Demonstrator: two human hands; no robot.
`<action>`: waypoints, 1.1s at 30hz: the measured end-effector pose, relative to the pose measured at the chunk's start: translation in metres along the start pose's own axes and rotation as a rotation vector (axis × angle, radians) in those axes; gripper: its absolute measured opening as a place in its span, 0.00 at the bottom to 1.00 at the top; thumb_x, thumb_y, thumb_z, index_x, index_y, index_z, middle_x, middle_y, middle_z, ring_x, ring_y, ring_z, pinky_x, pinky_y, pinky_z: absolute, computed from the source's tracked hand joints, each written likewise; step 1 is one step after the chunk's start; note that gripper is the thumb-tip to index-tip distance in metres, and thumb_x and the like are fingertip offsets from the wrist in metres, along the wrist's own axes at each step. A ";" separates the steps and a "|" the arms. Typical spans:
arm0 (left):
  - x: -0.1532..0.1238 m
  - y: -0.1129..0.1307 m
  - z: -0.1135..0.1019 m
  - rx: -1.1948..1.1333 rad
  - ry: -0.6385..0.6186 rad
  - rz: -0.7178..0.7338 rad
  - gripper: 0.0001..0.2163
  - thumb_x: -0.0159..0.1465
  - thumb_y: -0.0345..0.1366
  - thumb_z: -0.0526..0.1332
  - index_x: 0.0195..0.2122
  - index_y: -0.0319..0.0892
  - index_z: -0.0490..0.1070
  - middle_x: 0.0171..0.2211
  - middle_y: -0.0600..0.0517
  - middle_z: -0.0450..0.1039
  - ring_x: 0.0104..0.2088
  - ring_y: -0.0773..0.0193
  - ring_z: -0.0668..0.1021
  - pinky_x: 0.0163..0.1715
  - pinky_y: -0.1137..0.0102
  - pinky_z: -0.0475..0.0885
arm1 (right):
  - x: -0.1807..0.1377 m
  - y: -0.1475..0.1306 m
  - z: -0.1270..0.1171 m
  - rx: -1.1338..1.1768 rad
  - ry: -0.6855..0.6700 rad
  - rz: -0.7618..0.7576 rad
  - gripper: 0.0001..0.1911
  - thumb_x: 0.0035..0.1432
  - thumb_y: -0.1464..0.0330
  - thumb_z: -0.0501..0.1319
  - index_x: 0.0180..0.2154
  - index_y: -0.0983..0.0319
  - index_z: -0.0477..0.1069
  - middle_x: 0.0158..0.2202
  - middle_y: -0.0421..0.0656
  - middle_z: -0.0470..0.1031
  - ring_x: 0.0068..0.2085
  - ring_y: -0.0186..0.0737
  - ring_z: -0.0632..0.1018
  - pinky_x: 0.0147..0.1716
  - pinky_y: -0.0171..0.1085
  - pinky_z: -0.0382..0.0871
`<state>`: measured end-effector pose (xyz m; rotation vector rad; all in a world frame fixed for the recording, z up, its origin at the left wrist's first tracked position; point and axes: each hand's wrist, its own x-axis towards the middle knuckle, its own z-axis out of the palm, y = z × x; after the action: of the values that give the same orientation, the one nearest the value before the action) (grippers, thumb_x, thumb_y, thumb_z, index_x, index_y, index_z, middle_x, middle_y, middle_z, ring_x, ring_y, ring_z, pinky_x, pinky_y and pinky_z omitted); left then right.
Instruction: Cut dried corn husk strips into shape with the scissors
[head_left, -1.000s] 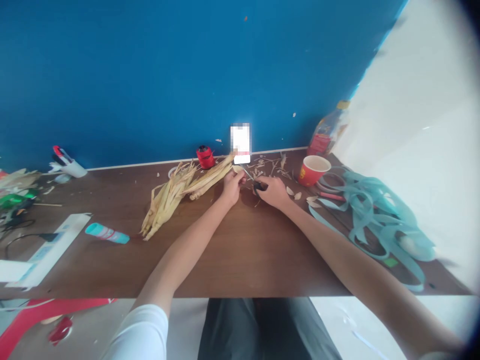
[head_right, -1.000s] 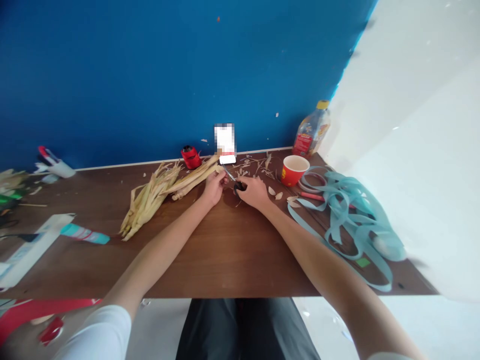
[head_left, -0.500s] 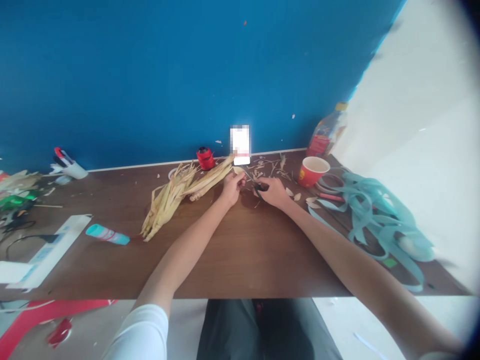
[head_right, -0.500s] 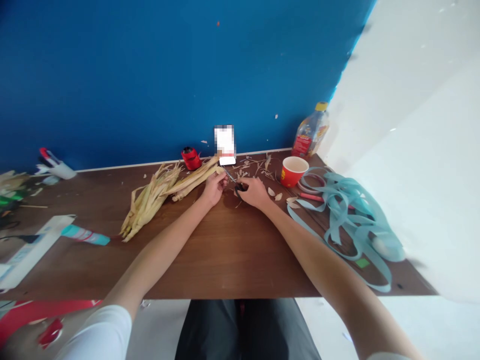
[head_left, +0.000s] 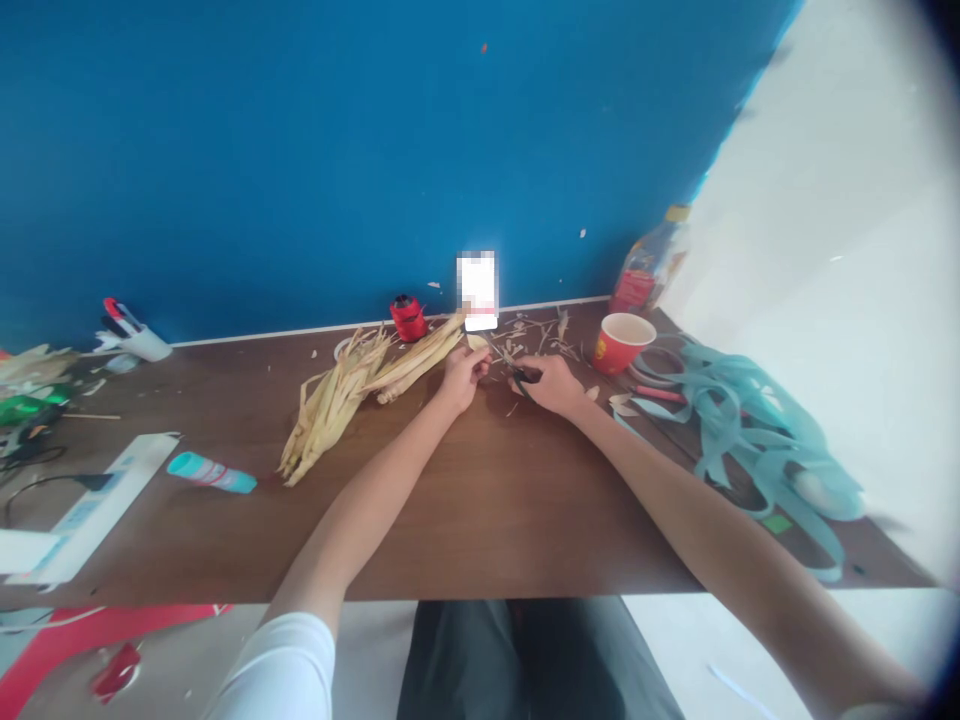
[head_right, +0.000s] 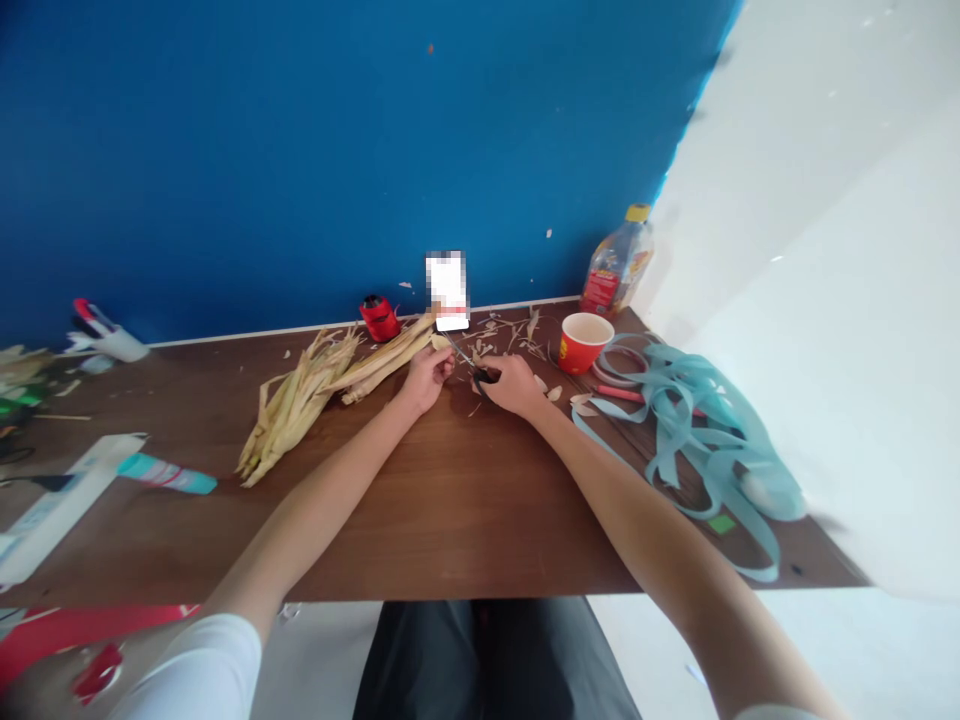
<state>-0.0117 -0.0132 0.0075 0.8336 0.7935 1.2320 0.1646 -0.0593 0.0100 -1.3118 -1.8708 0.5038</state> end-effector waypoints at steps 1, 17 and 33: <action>0.000 0.000 0.000 -0.001 0.004 0.004 0.08 0.52 0.30 0.70 0.29 0.37 0.70 0.22 0.56 0.69 0.21 0.78 0.69 0.22 0.80 0.61 | 0.000 -0.001 0.000 -0.007 0.001 0.001 0.10 0.49 0.64 0.64 0.33 0.61 0.79 0.22 0.36 0.71 0.26 0.34 0.68 0.28 0.33 0.60; 0.001 -0.010 0.000 0.144 -0.058 0.109 0.11 0.52 0.37 0.73 0.32 0.38 0.76 0.28 0.52 0.77 0.26 0.72 0.75 0.26 0.77 0.65 | 0.005 0.010 0.005 0.233 0.149 0.015 0.16 0.50 0.61 0.65 0.40 0.63 0.78 0.29 0.40 0.76 0.31 0.38 0.74 0.32 0.36 0.68; -0.008 -0.015 0.008 0.508 -0.251 0.143 0.12 0.56 0.32 0.67 0.41 0.42 0.71 0.31 0.50 0.78 0.28 0.66 0.80 0.26 0.75 0.71 | 0.006 0.019 0.006 0.186 0.243 -0.038 0.20 0.48 0.68 0.64 0.46 0.63 0.75 0.29 0.40 0.75 0.30 0.38 0.75 0.33 0.37 0.69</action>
<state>0.0012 -0.0244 -0.0010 1.4493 0.8632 1.0310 0.1705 -0.0455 -0.0047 -1.1571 -1.6059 0.4641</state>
